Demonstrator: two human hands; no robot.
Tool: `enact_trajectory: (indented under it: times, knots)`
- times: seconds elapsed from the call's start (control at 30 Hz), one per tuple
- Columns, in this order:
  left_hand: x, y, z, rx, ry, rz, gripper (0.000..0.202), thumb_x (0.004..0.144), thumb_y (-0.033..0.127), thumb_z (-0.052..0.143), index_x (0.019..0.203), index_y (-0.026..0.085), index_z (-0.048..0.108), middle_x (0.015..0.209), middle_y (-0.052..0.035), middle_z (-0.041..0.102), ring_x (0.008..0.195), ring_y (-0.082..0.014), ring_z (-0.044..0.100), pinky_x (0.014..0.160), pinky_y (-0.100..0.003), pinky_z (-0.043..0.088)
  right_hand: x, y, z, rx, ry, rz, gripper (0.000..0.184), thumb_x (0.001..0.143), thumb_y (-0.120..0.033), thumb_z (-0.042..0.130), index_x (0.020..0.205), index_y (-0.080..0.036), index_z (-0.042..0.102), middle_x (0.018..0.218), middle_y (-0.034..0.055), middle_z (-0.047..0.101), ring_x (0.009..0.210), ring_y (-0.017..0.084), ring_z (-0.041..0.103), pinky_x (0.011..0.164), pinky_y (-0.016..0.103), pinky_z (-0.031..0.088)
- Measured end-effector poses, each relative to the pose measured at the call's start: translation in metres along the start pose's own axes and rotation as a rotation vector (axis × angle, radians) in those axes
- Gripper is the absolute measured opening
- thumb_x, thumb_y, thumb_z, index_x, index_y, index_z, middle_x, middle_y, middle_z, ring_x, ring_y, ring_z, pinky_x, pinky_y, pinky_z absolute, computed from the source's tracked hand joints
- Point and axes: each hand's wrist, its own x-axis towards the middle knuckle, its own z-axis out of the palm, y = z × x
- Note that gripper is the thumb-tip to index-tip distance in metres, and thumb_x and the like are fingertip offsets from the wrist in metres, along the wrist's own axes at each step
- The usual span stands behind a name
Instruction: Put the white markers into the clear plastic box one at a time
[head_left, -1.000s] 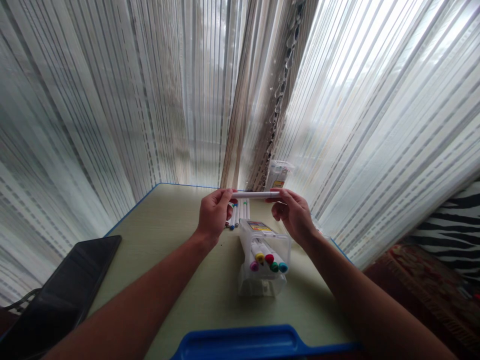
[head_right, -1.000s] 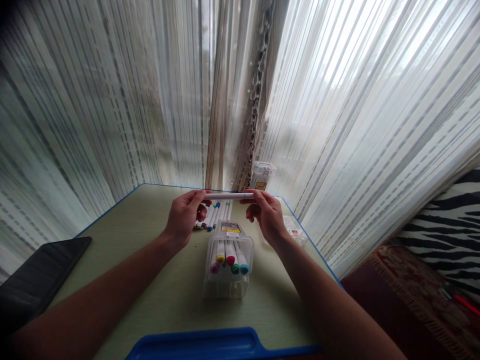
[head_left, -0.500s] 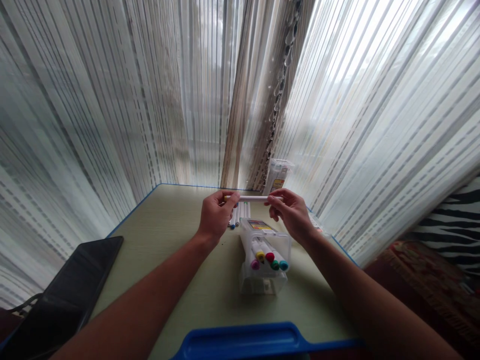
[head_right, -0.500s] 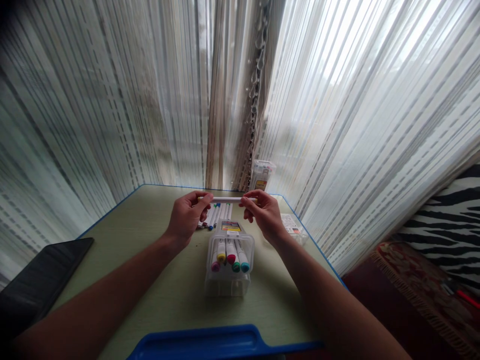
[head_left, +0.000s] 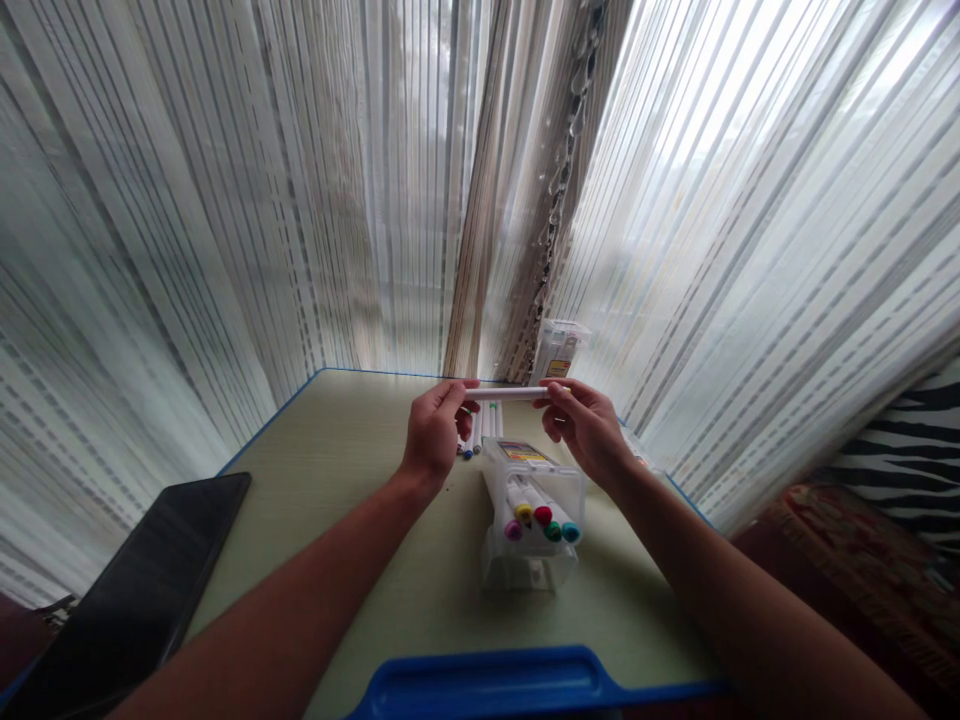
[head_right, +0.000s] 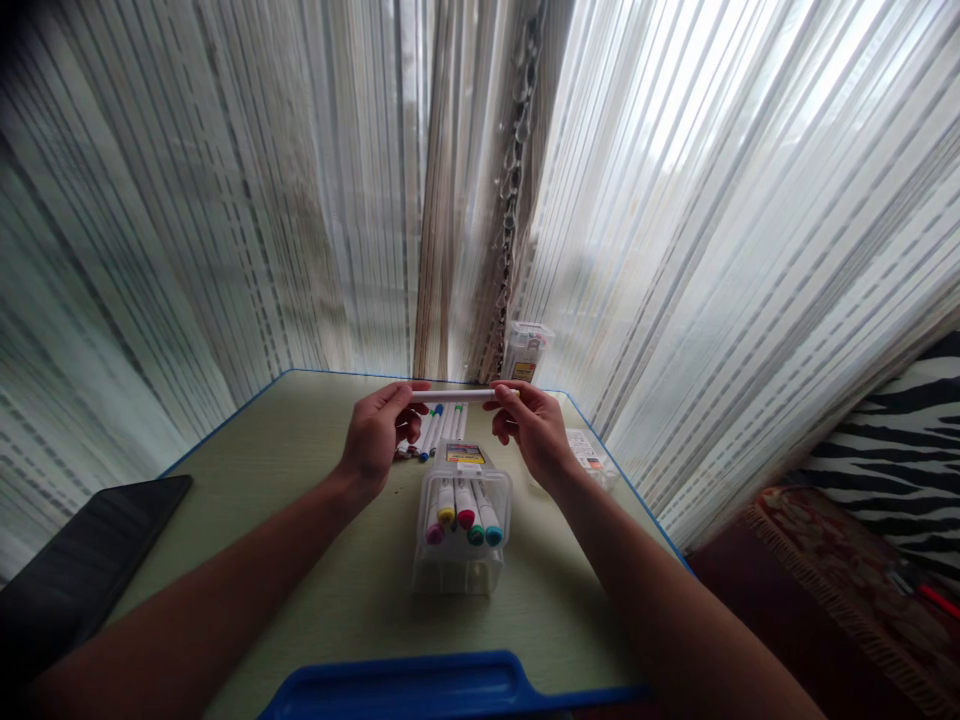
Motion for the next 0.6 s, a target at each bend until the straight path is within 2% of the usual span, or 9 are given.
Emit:
enact_trajectory:
  times: [0.23, 0.6]
  knots:
    - [0.0006, -0.0008, -0.0010, -0.020, 0.030, 0.007, 0.028, 0.083, 0.032, 0.058, 0.097, 0.011, 0.070, 0.065, -0.0031, 0.061, 0.044, -0.0078, 0.047, 0.041, -0.021, 0.034, -0.0016, -0.0030, 0.0002, 0.039, -0.011, 0.059, 0.031, 0.083, -0.041, 0.066, 0.101, -0.016, 0.070, 0.077, 0.0059, 0.071, 0.047, 0.012, 0.056, 0.040, 0.024, 0.035]
    - [0.0046, -0.0045, -0.0022, 0.047, 0.052, 0.059, 0.024, 0.076, 0.031, 0.066, 0.089, 0.011, 0.068, 0.066, -0.0020, 0.063, 0.043, -0.0058, 0.044, 0.039, -0.020, 0.034, 0.0006, -0.0020, 0.0012, -0.010, 0.028, 0.015, 0.026, 0.078, -0.040, 0.072, 0.089, -0.016, 0.070, 0.071, 0.0037, 0.069, 0.043, 0.009, 0.052, 0.037, 0.023, 0.033]
